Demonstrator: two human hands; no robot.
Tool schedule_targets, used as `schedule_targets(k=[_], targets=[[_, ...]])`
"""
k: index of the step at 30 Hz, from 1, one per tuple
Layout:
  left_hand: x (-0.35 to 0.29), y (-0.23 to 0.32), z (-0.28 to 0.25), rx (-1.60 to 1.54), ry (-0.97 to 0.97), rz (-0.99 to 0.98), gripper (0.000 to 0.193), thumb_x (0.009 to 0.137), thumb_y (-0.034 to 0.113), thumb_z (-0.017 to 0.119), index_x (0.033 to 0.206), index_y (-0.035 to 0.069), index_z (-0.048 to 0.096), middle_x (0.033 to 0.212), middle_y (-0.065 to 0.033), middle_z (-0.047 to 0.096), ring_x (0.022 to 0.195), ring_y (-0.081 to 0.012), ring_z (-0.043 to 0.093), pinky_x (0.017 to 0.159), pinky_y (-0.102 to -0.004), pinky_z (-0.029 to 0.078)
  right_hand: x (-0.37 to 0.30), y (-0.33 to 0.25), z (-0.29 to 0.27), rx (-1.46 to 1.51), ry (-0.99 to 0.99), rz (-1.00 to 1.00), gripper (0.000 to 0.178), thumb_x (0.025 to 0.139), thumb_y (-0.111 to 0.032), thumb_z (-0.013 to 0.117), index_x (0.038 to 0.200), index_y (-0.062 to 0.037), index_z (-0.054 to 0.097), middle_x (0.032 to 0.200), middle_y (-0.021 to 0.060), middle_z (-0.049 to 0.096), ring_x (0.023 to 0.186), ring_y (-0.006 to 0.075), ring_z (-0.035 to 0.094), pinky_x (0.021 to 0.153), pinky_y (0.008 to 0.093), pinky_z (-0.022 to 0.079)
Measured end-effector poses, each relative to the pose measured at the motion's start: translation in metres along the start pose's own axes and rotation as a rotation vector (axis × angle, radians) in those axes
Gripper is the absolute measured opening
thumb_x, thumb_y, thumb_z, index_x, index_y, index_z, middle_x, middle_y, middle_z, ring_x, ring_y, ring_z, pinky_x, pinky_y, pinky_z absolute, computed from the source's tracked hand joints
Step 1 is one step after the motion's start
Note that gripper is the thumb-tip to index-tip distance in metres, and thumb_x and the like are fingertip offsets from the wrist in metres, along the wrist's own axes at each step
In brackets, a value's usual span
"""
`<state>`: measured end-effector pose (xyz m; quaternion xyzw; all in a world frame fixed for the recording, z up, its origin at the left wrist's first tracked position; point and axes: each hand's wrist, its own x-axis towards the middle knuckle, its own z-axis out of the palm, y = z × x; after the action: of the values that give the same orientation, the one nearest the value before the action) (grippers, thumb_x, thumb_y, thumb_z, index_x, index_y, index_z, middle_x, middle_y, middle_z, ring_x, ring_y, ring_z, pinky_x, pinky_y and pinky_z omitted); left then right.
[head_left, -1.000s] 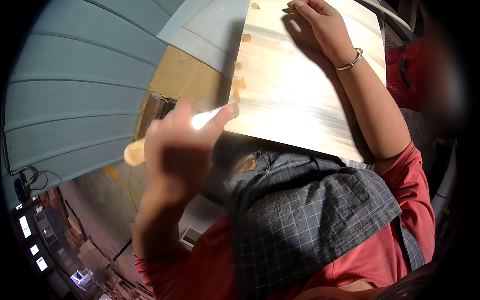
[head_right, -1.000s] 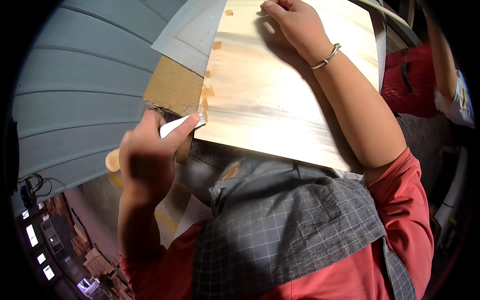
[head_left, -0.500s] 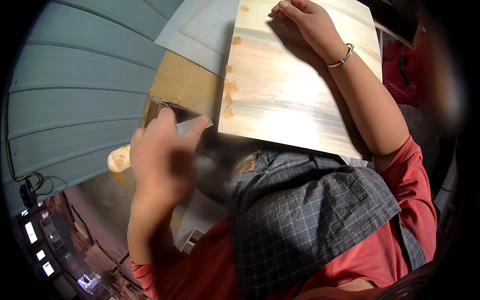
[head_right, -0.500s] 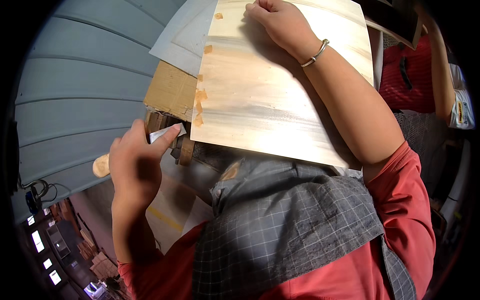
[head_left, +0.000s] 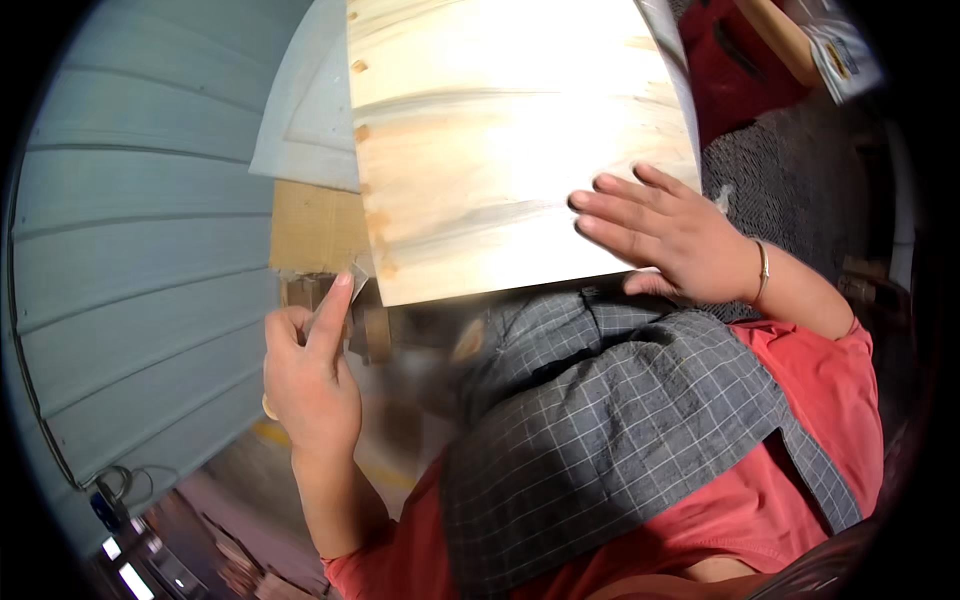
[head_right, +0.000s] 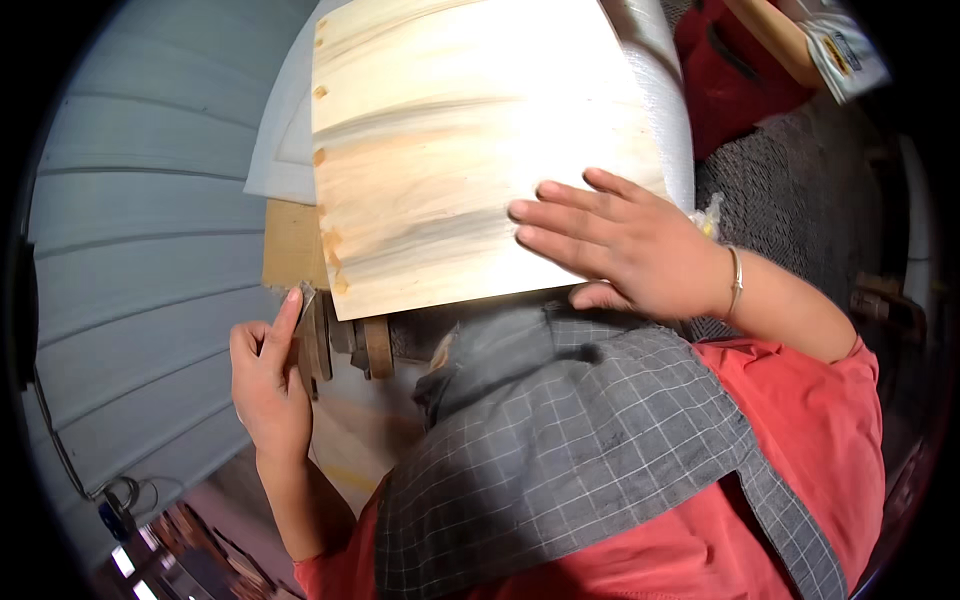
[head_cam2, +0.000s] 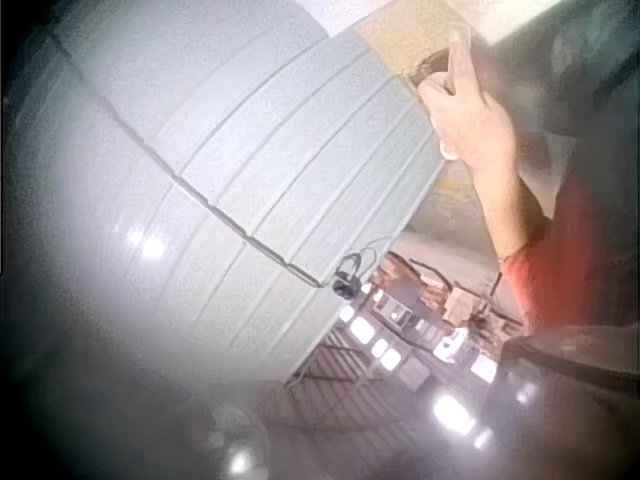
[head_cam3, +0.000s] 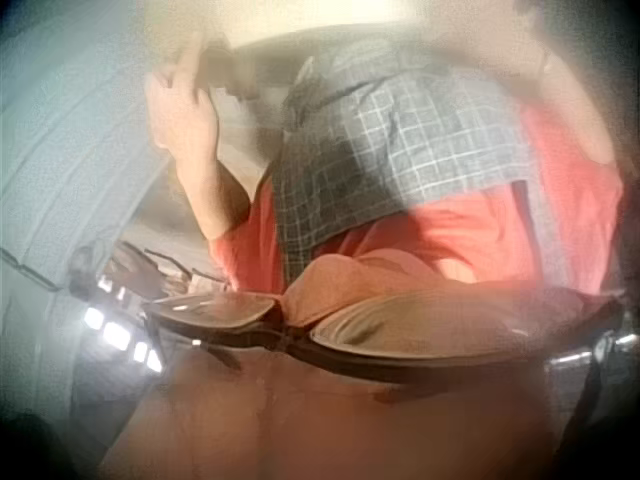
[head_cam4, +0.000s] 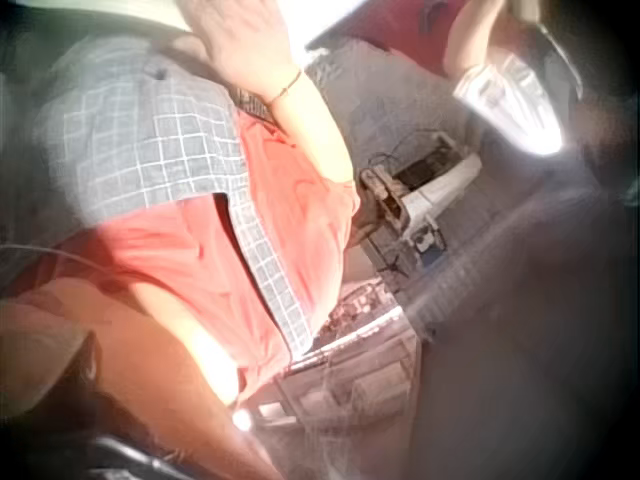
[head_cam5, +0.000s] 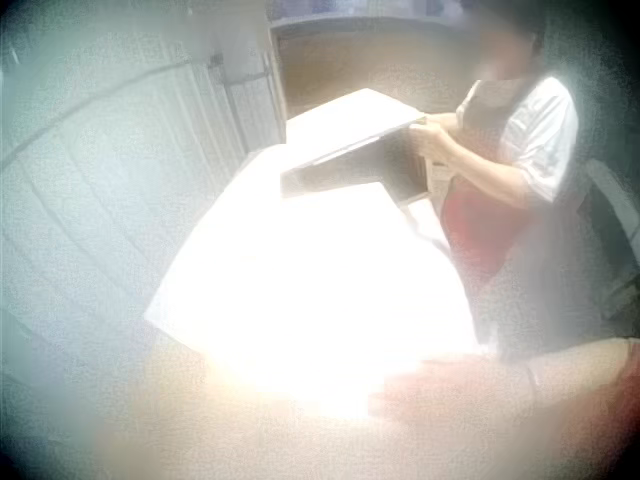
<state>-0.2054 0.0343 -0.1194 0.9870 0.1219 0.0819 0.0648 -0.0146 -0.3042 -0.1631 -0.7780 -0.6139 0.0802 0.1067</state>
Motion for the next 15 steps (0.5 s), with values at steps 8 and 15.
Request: schedule_targets(k=[8,15], targets=[[0.03,0.034,0.023,-0.143,-0.023,0.197,0.071,0.074,-0.014,0.059,0.129,0.029,0.069,0.085,-0.0065,0.044,0.074,-0.0225,0.049,0.065,-0.0305,0.044,-0.13,-0.032,0.076,0.193,0.632,0.94,0.047,0.086,-0.012,0.07,0.131,-0.0066,0.059,0.141,0.0124,0.057,0.125,0.0328,0.057,0.107,0.0418,0.043],[0.055,0.058,0.026,-0.17,-0.08,0.333,0.075,0.07,-0.016,0.059,0.13,0.029,0.068,0.087,-0.0062,0.046,0.074,-0.0203,0.051,0.063,-0.0304,0.046,-0.091,-0.002,0.147,0.008,0.38,1.078,0.087,0.074,-0.024,0.083,0.145,0.0007,0.039,0.156,0.0211,0.032,0.137,0.0407,0.041,0.113,0.0432,0.037]])
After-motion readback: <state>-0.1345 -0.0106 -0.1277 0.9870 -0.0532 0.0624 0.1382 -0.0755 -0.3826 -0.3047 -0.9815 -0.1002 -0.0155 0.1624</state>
